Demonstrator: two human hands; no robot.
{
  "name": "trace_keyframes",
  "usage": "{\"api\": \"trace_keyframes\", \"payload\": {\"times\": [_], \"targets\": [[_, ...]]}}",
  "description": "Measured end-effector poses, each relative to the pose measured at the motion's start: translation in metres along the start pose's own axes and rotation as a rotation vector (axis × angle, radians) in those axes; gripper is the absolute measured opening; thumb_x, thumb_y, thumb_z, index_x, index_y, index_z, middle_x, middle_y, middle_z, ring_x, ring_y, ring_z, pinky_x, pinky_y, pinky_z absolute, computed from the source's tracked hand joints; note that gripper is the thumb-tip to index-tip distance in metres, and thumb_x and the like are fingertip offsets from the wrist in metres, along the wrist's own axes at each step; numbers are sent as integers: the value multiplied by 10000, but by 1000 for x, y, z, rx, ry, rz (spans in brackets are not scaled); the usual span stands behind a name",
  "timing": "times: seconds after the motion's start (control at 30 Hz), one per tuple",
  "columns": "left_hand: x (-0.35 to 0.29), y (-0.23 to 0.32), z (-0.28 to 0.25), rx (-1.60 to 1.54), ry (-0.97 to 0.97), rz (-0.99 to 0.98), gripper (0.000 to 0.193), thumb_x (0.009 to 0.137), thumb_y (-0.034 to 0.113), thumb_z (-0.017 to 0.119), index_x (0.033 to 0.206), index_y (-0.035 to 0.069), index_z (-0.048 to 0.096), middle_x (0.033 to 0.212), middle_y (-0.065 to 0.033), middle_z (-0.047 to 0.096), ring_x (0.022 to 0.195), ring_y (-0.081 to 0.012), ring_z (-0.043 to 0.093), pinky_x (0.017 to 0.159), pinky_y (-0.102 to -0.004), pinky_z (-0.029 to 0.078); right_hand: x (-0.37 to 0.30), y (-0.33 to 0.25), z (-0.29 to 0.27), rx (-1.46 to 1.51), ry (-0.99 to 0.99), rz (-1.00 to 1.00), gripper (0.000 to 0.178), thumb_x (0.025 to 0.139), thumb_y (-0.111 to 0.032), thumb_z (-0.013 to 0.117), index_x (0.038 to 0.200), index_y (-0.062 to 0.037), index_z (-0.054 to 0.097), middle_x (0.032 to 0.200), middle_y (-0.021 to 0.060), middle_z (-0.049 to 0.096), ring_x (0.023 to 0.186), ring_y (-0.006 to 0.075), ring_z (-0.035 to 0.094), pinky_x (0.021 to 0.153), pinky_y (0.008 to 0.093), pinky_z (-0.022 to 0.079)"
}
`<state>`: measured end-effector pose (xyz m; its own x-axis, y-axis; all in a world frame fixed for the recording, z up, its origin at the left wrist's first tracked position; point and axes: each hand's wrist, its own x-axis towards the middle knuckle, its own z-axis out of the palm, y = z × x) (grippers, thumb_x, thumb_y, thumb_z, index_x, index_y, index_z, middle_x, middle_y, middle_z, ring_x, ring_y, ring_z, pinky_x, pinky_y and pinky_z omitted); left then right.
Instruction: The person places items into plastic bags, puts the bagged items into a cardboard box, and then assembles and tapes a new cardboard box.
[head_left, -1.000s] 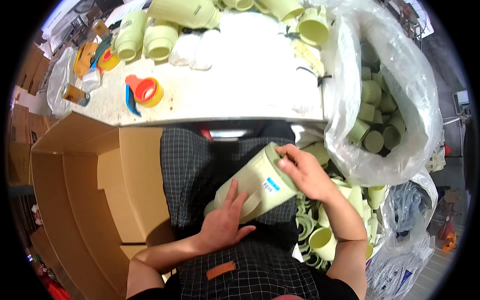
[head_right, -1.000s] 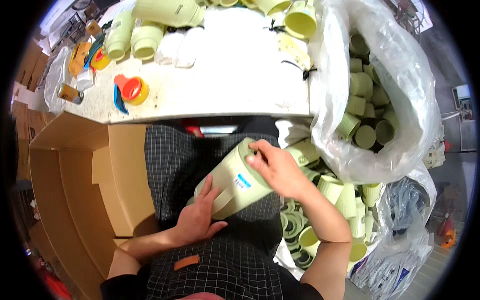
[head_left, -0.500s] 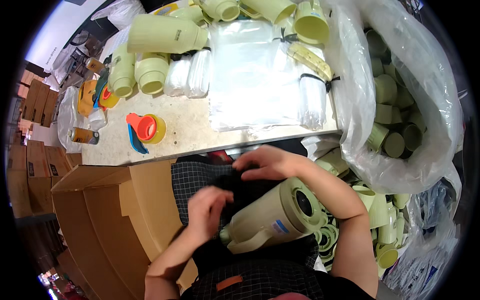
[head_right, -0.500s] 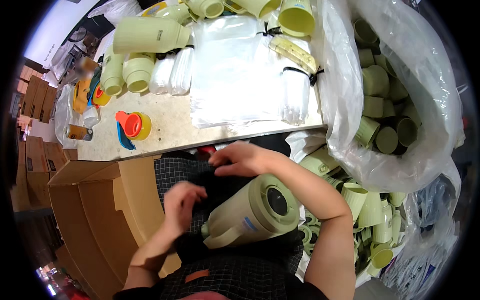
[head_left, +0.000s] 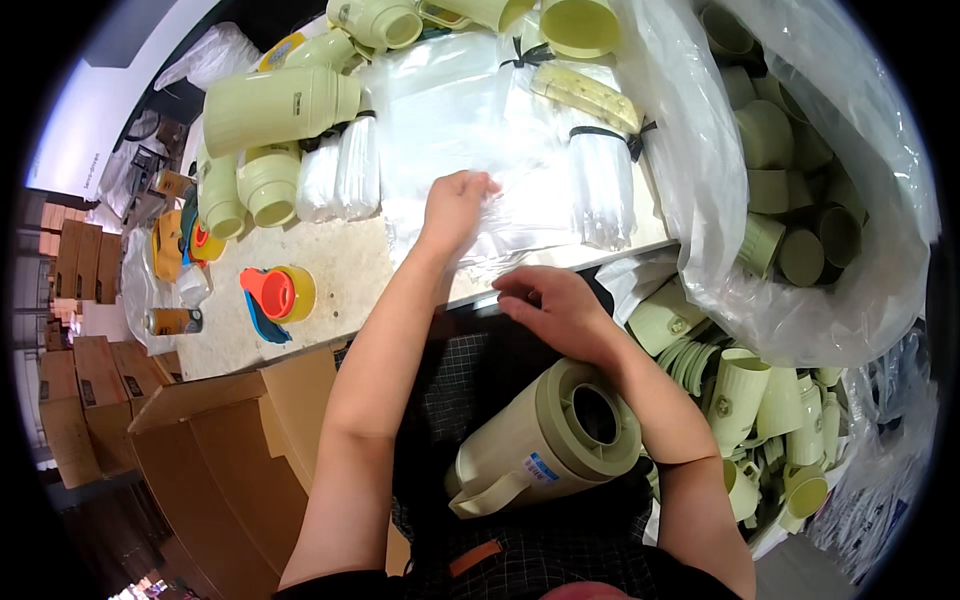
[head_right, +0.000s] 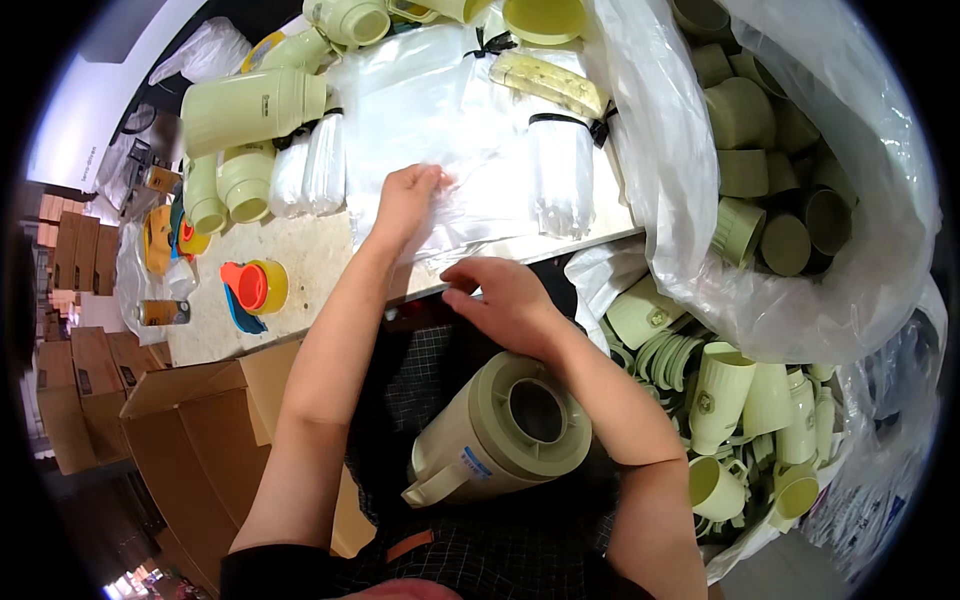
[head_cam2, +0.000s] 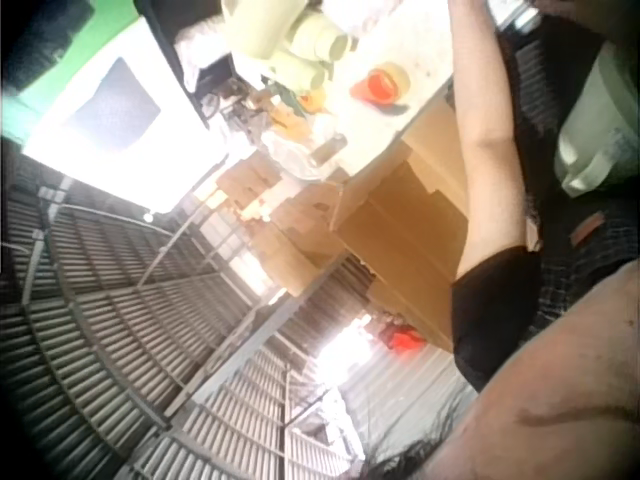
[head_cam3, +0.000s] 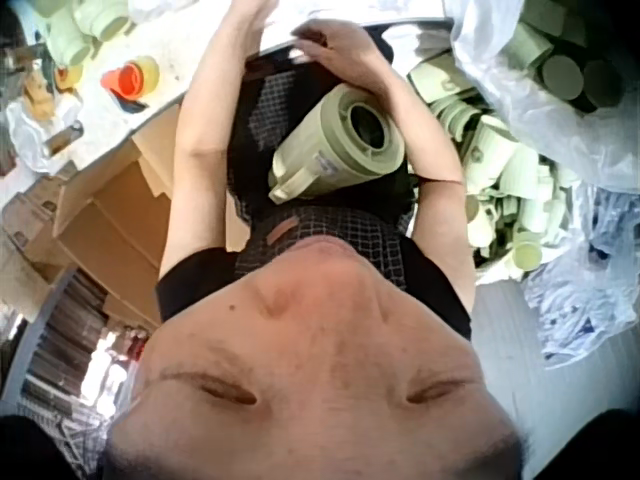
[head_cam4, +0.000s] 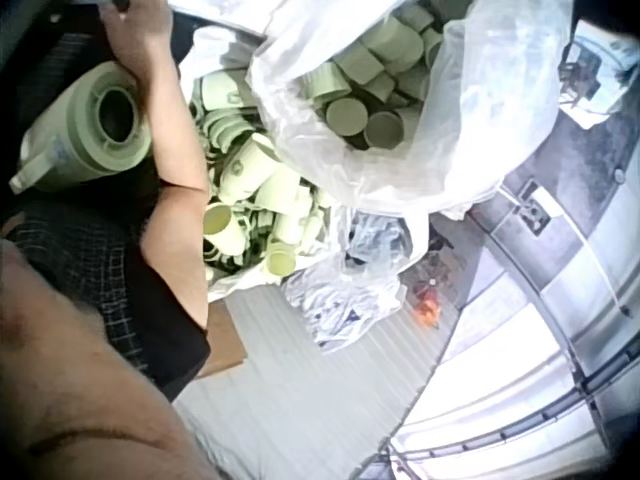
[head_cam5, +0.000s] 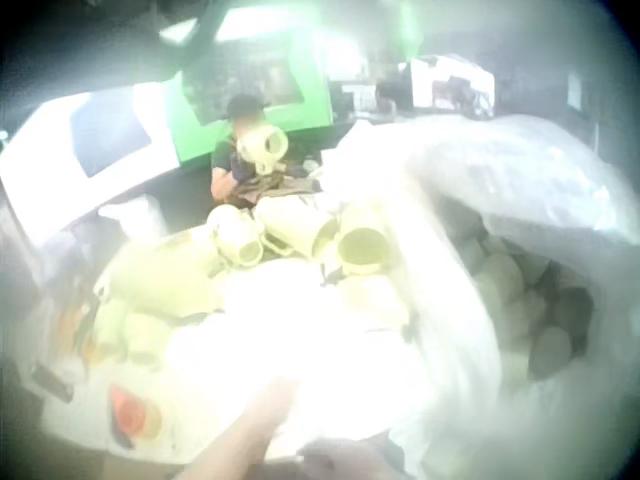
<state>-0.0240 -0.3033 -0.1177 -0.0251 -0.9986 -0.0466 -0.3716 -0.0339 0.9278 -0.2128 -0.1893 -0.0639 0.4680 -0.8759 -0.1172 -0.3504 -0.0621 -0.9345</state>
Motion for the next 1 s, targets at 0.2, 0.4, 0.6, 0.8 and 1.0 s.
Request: {"api": "trace_keyframes", "payload": {"times": [0.2, 0.4, 0.6, 0.8, 1.0], "targets": [[-82, 82, 5, -565, -258, -73, 251, 1006, 158, 524, 957, -52, 654, 951, -155, 713, 859, -231, 683, 838, -331, 543, 0, -3, -4, 500, 470, -10, 198, 861, -79, 770, 970, 18, 637, 823, 50, 669, 717, 91, 607, 687, 243, 511], [-137, 83, -3, -727, -111, -100, 94, 958, 16, 572, 987, -46, 637, 947, -131, 710, 869, -207, 692, 801, -283, 548, -21, 10, -20, 824, 503, -1, 128, 816, -5, 776, 908, -10, 686, 781, 0, 646, 761, 46, 566, 730, 227, 473], [-173, 76, -31, -1106, -173, -113, 180, 968, 156, 631, 1094, 35, 583, 881, -57, 643, 660, -91, 549, 602, -268, 491, -44, 41, -23, 491, 813, -181, 140, 851, 64, 661, 762, -32, 612, 807, 75, 674, 713, 124, 641, 700, 279, 551], [-187, 70, -28, -426, 23, -140, 183, 900, -58, 576, 1051, 45, 577, 707, 76, 449, 629, -53, 441, 600, -230, 425, -85, 39, -6, 1210, 853, 112, 73, 1009, -120, 492, 986, -89, 554, 741, -18, 453, 574, 93, 409, 459, 220, 336], [-308, 106, -60, 127, -254, 591, 312, 745, 41, 750, 1019, 45, 601, 849, -93, 598, 762, -228, 619, 631, -298, 490, -195, 27, 88, -6, 756, -238, 241, 916, -174, 619, 1073, 0, 565, 987, 138, 598, 897, 262, 588, 784, 387, 481]]}}
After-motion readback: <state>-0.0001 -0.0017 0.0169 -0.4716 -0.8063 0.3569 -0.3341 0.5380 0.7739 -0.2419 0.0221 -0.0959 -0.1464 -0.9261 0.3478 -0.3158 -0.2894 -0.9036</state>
